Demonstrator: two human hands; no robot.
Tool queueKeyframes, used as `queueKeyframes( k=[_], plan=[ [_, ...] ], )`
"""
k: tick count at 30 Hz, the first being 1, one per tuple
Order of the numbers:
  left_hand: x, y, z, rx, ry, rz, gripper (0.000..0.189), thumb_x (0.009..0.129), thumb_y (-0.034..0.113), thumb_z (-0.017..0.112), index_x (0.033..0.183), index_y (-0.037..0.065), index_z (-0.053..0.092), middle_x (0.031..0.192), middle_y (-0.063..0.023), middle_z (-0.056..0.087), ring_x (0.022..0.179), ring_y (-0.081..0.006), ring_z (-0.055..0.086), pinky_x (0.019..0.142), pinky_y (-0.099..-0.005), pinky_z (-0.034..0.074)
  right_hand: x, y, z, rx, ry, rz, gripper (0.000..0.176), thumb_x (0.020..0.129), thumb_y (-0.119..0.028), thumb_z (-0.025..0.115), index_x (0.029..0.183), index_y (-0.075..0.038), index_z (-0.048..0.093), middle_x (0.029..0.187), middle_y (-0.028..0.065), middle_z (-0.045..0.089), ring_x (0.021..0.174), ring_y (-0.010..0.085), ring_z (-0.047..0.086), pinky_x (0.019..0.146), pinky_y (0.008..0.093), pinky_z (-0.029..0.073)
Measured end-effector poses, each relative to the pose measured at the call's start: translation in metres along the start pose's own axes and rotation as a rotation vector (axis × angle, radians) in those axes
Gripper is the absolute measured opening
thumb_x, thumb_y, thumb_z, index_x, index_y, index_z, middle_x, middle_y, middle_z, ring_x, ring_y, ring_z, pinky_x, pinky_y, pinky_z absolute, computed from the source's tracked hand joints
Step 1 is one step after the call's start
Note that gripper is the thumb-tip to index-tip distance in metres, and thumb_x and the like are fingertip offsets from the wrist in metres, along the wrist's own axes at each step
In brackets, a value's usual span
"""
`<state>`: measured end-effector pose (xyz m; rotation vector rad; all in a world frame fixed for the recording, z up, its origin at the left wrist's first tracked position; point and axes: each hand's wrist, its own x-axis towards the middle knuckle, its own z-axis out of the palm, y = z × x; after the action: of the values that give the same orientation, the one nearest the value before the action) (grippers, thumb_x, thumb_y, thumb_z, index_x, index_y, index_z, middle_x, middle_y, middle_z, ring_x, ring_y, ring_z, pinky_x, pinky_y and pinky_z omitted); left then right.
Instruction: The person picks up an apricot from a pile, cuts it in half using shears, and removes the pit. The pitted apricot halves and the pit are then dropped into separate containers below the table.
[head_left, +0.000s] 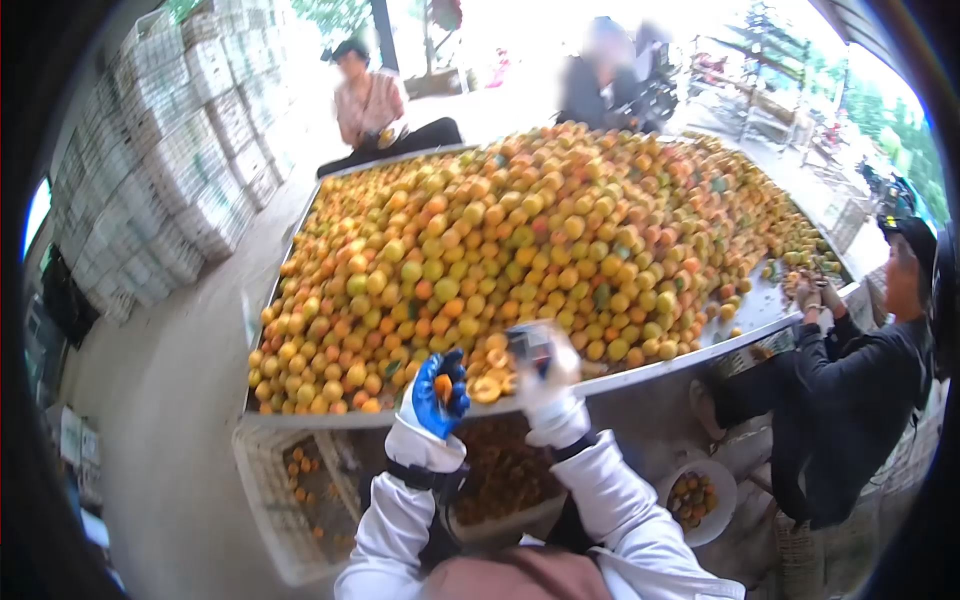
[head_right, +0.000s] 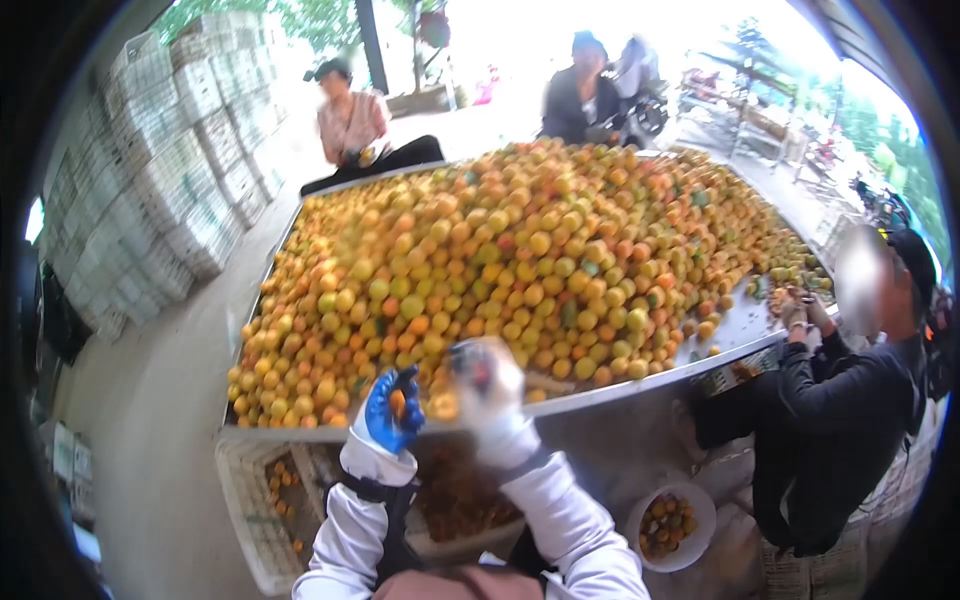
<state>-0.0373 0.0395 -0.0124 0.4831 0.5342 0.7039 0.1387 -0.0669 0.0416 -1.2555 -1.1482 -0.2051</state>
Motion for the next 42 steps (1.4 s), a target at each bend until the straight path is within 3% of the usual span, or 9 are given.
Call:
queueKeyframes(
  k=[2,9,13,14,18,25,30,33,42],
  plan=[
    [-0.023,0.025,-0.016,0.009,0.034,0.142,0.037,0.101,0.035,0.058,0.124,0.006,0.064,0.09,-0.0046,0.066,0.069,-0.0164,0.062,0.056,-0.0313,0.052,-0.007,-0.012,-0.014,0.396,0.236,0.392,0.021,0.096,-0.015,0.06,0.107,0.003,0.061,0.105,0.0126,0.061,0.078,0.0209,0.062,0.066,0.0321,0.051],
    [-0.14,0.118,-0.128,0.711,0.632,0.689,0.019,0.099,0.009,0.059,0.114,0.002,0.068,0.069,-0.0005,0.06,0.055,-0.0071,0.053,0.053,-0.0234,0.049,-0.007,0.005,-0.016,0.458,0.198,0.155,0.027,0.105,-0.017,0.047,0.115,0.006,0.057,0.11,0.0128,0.057,0.077,0.0143,0.058,0.067,0.0276,0.048],
    [-0.163,0.132,-0.209,1.769,0.796,1.021,0.033,0.093,0.002,0.064,0.126,0.003,0.064,0.1,-0.0056,0.066,0.07,-0.0092,0.061,0.06,-0.0256,0.053,-0.004,0.007,-0.01,0.556,0.102,0.232,0.027,0.107,-0.012,0.041,0.121,0.005,0.055,0.113,0.0112,0.059,0.085,0.015,0.059,0.077,0.0285,0.048],
    [-0.167,0.129,-0.159,1.311,0.86,0.625,0.039,0.091,0.001,0.066,0.13,0.004,0.062,0.118,-0.0077,0.064,0.088,-0.0148,0.066,0.073,-0.0285,0.056,-0.004,0.009,-0.007,0.501,0.086,0.27,0.034,0.109,-0.02,0.039,0.124,0.006,0.054,0.113,0.0118,0.061,0.086,0.0156,0.061,0.08,0.0293,0.049],
    [-0.109,0.13,-0.088,1.853,0.441,0.948,0.033,0.086,0.018,0.077,0.115,0.004,0.07,0.109,-0.0153,0.071,0.102,-0.0314,0.066,0.091,-0.0393,0.053,-0.005,0.017,0.001,0.396,-0.01,0.386,0.037,0.111,-0.024,0.038,0.122,0.005,0.058,0.098,0.0087,0.064,0.078,0.0127,0.061,0.074,0.0276,0.051],
    [0.044,0.097,-0.027,2.04,-0.188,0.674,0.04,0.091,0.027,0.068,0.128,0.011,0.063,0.126,-0.016,0.064,0.118,-0.0356,0.059,0.101,-0.0431,0.048,0.004,0.018,0.002,0.1,-0.003,0.42,0.014,0.102,-0.012,0.058,0.097,-0.001,0.064,0.067,0.0035,0.054,0.057,0.0126,0.046,0.053,0.0317,0.04],
    [0.112,0.063,0.002,2.143,-0.204,0.783,0.055,0.087,0.028,0.067,0.137,0.008,0.054,0.132,-0.021,0.059,0.117,-0.0395,0.059,0.099,-0.0461,0.049,-0.003,0.017,-0.004,0.11,-0.038,0.497,0.014,0.097,-0.016,0.065,0.087,-0.007,0.061,0.074,0.0046,0.058,0.068,0.0147,0.051,0.062,0.0325,0.046],
    [0.138,0.045,0.005,2.394,-0.039,0.89,0.052,0.084,0.028,0.072,0.132,0.013,0.058,0.107,-0.0163,0.065,0.089,-0.0338,0.067,0.078,-0.0465,0.054,-0.012,0.022,0.001,-0.079,-0.065,0.477,0.017,0.092,-0.018,0.071,0.096,-0.003,0.065,0.089,0.0184,0.067,0.08,0.0369,0.067,0.071,0.0426,0.052],
    [0.196,0.044,-0.02,2.598,0.234,0.359,0.075,0.079,0.036,0.079,0.142,0.009,0.05,0.115,-0.0162,0.065,0.095,-0.0318,0.068,0.085,-0.0427,0.054,-0.002,0.009,-0.018,-0.011,-0.241,0.537,0.034,0.093,-0.026,0.068,0.111,0.0,0.055,0.099,0.0234,0.063,0.086,0.0434,0.066,0.073,0.0477,0.053]
  ],
)
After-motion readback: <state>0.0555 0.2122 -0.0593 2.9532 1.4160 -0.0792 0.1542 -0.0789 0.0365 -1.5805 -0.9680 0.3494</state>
